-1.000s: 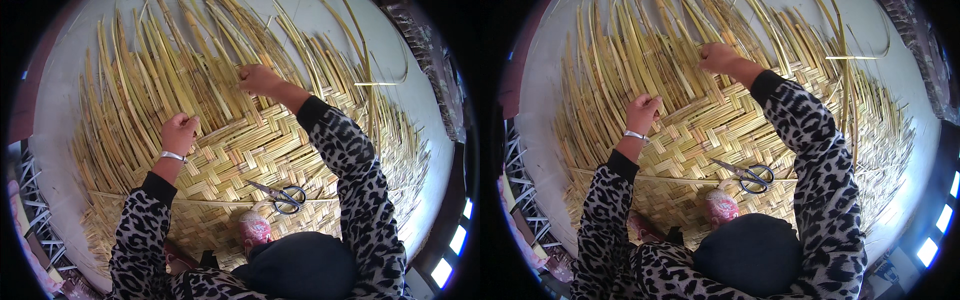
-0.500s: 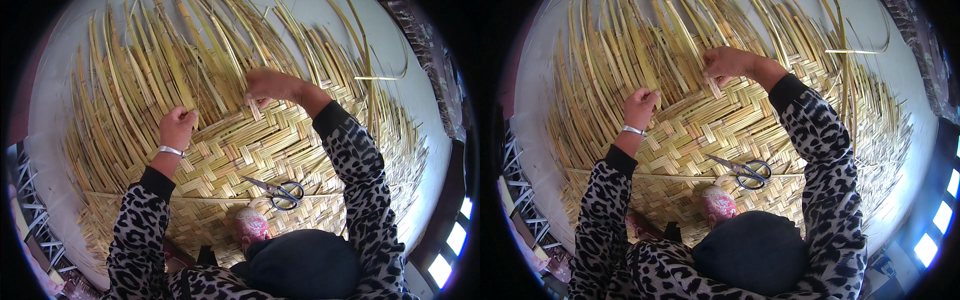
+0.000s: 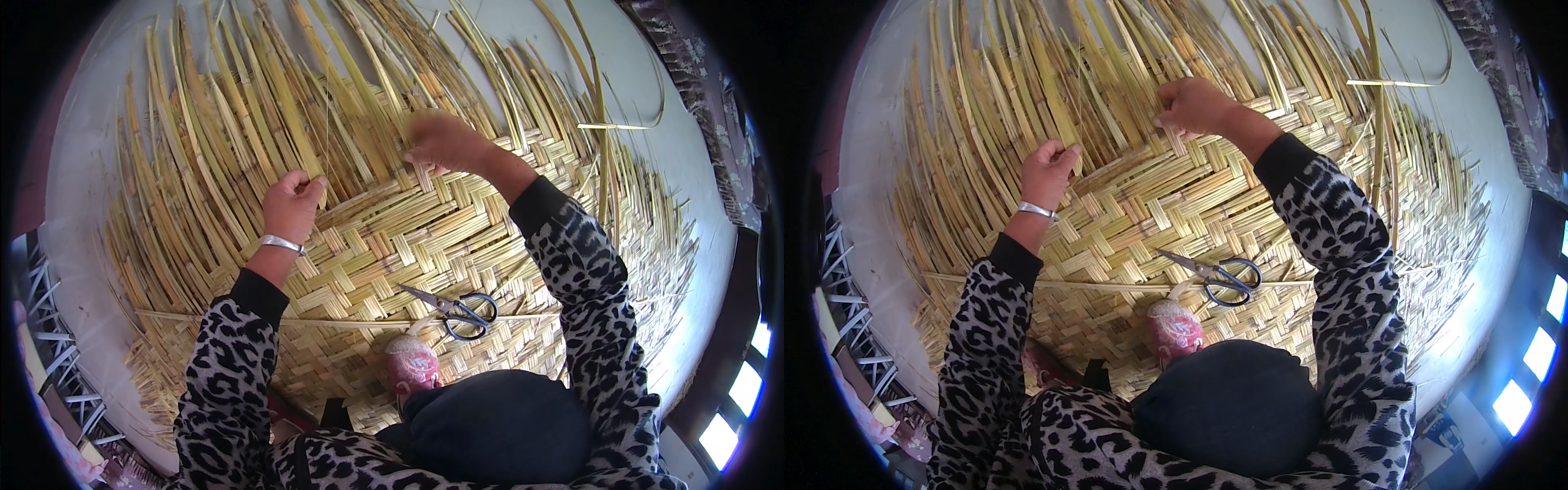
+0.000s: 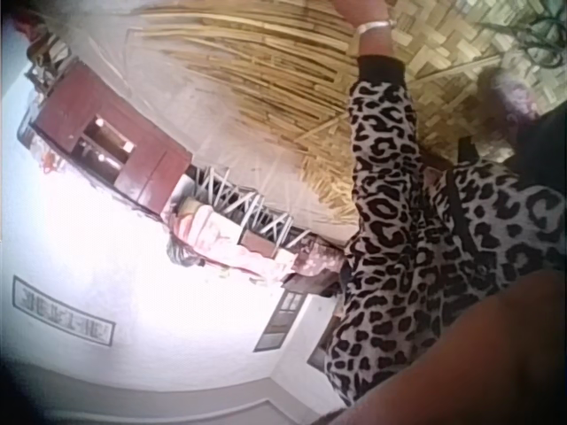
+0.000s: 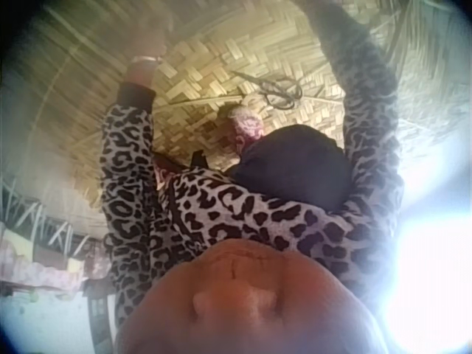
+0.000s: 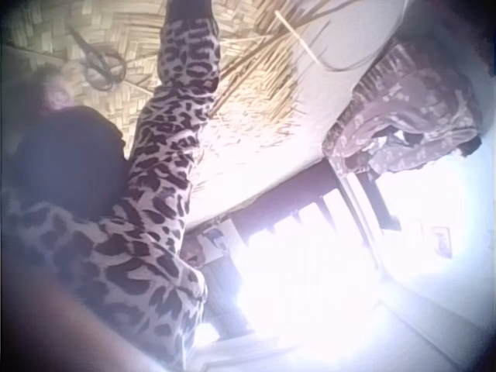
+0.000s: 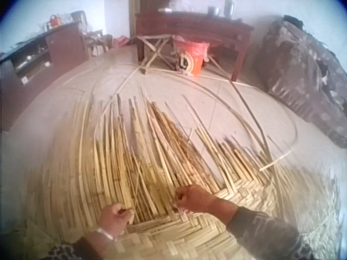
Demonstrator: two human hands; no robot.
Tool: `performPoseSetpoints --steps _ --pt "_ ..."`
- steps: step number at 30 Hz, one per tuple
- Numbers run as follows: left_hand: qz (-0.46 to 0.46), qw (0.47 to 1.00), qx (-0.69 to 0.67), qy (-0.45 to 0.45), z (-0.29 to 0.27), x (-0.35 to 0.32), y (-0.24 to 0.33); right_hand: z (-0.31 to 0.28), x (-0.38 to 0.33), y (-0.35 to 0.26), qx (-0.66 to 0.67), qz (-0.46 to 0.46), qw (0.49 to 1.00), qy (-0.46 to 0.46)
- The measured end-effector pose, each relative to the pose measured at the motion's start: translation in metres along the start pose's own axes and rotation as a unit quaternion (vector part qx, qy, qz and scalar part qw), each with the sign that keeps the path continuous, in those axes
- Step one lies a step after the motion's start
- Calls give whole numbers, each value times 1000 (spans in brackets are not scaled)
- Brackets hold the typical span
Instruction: The person sits on the floor and weaves a large mat using dried palm leaves. They interlace the leaves by hand, occasionally using scissors to trim excess material.
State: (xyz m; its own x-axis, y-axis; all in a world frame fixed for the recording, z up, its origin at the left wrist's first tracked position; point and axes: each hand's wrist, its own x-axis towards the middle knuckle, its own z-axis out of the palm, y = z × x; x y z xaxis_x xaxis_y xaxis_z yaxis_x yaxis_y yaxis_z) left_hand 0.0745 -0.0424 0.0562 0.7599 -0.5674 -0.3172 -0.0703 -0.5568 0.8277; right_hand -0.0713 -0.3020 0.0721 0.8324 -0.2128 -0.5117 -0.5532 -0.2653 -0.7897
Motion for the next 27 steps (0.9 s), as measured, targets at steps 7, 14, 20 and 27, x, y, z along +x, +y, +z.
performPoseSetpoints --steps 7,14,20,27 --pt "52 998 11 16 -2 -10 2 -17 -18 2 261 45 962 -69" --pt "83 995 -2 51 -1 -34 12 -12 -9 7 230 38 971 -58" --pt "304 934 160 -97 -8 -16 48 -4 -17 -2 177 42 983 9" --pt "89 992 -18 -83 38 37 105 -3 -24 -16 103 19 994 9"
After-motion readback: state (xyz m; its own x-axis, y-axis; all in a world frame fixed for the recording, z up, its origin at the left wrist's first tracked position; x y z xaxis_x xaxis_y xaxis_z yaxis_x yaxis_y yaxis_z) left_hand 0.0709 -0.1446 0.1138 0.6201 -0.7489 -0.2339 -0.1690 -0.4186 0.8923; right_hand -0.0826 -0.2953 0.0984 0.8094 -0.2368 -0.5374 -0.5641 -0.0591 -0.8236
